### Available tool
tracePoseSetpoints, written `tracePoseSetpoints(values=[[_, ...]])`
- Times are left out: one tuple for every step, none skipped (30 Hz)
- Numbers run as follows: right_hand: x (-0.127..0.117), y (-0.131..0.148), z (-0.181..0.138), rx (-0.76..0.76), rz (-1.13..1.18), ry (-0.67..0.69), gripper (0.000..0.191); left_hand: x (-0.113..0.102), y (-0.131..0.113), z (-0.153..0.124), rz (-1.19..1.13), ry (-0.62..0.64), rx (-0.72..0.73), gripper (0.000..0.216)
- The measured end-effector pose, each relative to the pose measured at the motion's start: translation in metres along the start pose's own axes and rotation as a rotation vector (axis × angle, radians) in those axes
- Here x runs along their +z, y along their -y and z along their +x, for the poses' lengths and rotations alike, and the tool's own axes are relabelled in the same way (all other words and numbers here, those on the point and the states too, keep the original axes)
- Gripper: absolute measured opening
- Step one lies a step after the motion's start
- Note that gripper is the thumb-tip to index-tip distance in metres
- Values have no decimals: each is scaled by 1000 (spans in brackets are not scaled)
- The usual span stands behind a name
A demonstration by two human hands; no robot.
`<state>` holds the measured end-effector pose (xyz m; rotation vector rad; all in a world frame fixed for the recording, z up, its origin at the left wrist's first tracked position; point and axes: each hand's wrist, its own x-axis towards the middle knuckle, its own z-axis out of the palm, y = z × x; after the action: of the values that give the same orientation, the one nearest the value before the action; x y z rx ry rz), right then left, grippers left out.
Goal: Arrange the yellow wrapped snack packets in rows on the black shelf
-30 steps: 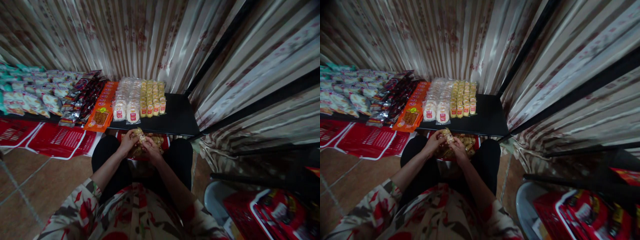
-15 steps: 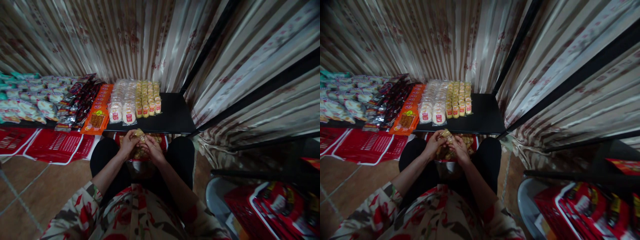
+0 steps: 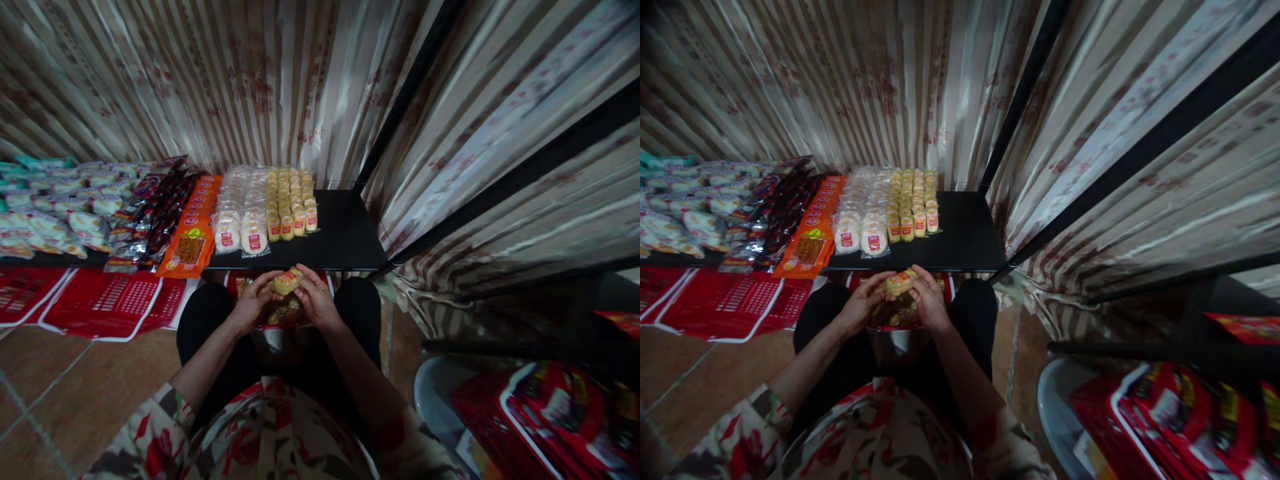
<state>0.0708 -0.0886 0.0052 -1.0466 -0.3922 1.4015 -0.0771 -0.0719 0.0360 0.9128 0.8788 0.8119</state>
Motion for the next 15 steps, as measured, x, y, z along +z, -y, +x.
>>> tracePoseSetpoints(values=[[0, 2, 0, -19, 0, -10, 41, 0, -1, -2, -29, 7, -32, 50], [-1, 4, 0, -40, -3, -18, 42, 1, -2, -3, -54, 13, -60, 54], [-1, 5, 1, -61, -9, -22, 42, 2, -3, -4, -77, 19, -81, 55], [-2, 6, 2, -85, -17, -22, 43, 2, -3, -5, -97, 25, -95, 54], [-2, 5, 2, -109, -28, -18, 43, 3, -3, -6, -113, 29, -100, 53], [-3, 5, 3, -131, -41, -12, 43, 4, -2, -6, -123, 31, -99, 51], [-4, 4, 4, -150, -55, -4, 44, 5, 0, -5, -124, 24, -92, 49], [-5, 3, 4, -166, -69, 2, 44, 5, 1, -4, -113, 3, -80, 48], [-6, 1, 4, -175, -87, 4, 45, 6, 3, -2, -94, -27, -66, 48], [-7, 0, 4, -180, -109, 2, 46, 7, 5, 0, -67, -59, -53, 50], [-8, -1, 4, -180, -134, 0, 47, 8, 7, 2, -33, -87, -39, 51], [-9, -2, 4, -179, -163, -3, 48, 8, 9, 5, 6, -112, -26, 52], [-11, -4, 3, -178, -198, -3, 48, 8, 10, 7, 45, -134, -16, 52], [-13, -5, 2, -175, -239, 7, 49, 7, 12, 9, 82, -155, -6, 52], [-14, -6, 2, -172, -285, 25, 48, 7, 13, 11, 120, -180, 5, 50]])
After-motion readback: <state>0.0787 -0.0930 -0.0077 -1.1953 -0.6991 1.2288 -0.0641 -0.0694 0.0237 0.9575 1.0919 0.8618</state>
